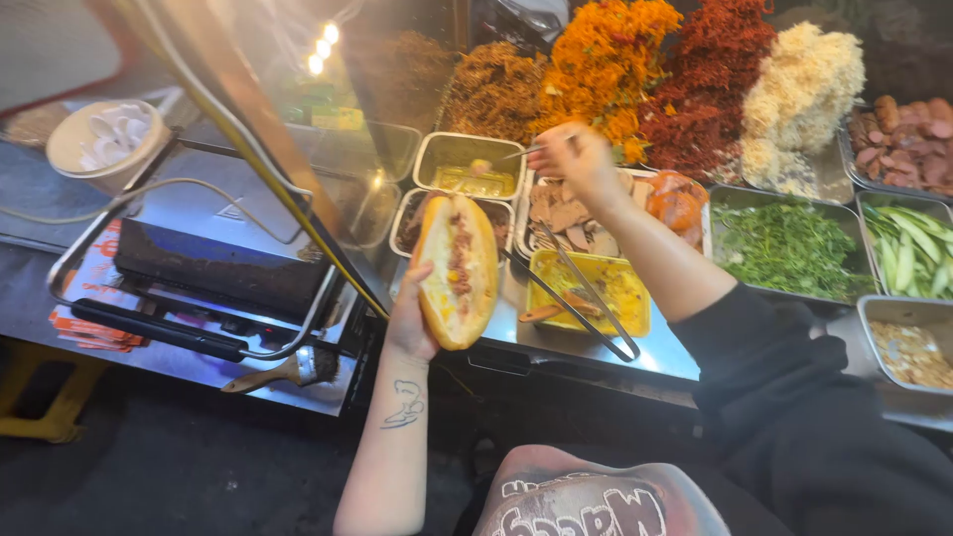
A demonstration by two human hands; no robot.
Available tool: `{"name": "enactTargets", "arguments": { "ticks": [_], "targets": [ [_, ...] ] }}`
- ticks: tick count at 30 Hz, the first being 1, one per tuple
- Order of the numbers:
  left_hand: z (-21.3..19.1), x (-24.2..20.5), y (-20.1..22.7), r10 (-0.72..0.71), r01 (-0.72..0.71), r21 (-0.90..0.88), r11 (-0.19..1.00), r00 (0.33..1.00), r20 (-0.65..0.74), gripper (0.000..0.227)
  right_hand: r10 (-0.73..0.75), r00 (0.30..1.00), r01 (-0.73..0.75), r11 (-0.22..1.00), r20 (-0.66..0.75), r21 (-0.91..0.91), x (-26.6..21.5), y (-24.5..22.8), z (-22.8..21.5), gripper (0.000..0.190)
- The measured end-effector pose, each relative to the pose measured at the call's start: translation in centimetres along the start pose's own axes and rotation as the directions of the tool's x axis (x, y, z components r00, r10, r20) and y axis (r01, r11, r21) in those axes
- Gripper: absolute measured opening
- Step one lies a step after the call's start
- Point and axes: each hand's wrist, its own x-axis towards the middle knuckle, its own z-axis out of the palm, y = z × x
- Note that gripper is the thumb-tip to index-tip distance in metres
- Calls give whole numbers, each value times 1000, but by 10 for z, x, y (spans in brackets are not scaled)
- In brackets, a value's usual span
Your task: The person prepares a sandwich by slicing a baguette with scissors, then filling it with various meats, vegetables, and sauces from metal containers. They use tongs to add ingredients and squeeze bottles for condiments before handing the finished sandwich to a customer.
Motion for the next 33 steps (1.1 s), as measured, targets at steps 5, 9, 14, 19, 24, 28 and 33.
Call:
{"name": "enactTargets", "arguments": {
  "ticks": [5, 9, 14, 19, 24, 28, 33],
  "targets": [
    [34, -40, 25, -71, 72, 7, 997, 994, -79, 65, 149, 983, 48, 368, 110, -929, -91, -29, -22, 55],
    [-47, -2, -10, -192, 186, -51, 981, 967, -169, 67, 408, 897, 142, 99, 171, -985, -184, -6, -27, 79],
    [7, 2, -29, -265, 266, -13, 964, 955, -131, 65, 388, 918, -10, 223, 80, -975, -202, -41, -58, 75],
    [57, -10, -45, -265, 265, 1, 964, 964, -1, 64, 515, 759, -572, 234, -398, -787, -189, -118, -179, 76],
    [75, 2, -89, -358, 359, 14, 933, 925, 131, 82, 716, 444, -397, -383, -540, -834, -204, -41, -300, 55],
    [102, -8, -108, -420, 422, 65, 904, 906, -43, 65, 686, 488, -450, -332, -540, -829, -204, -90, -302, 47],
    [127, -1, -153, -371, 377, 19, 926, 900, 230, 84, 373, 709, -577, -179, -598, -796, -228, -124, -315, 52]
  ]
}}
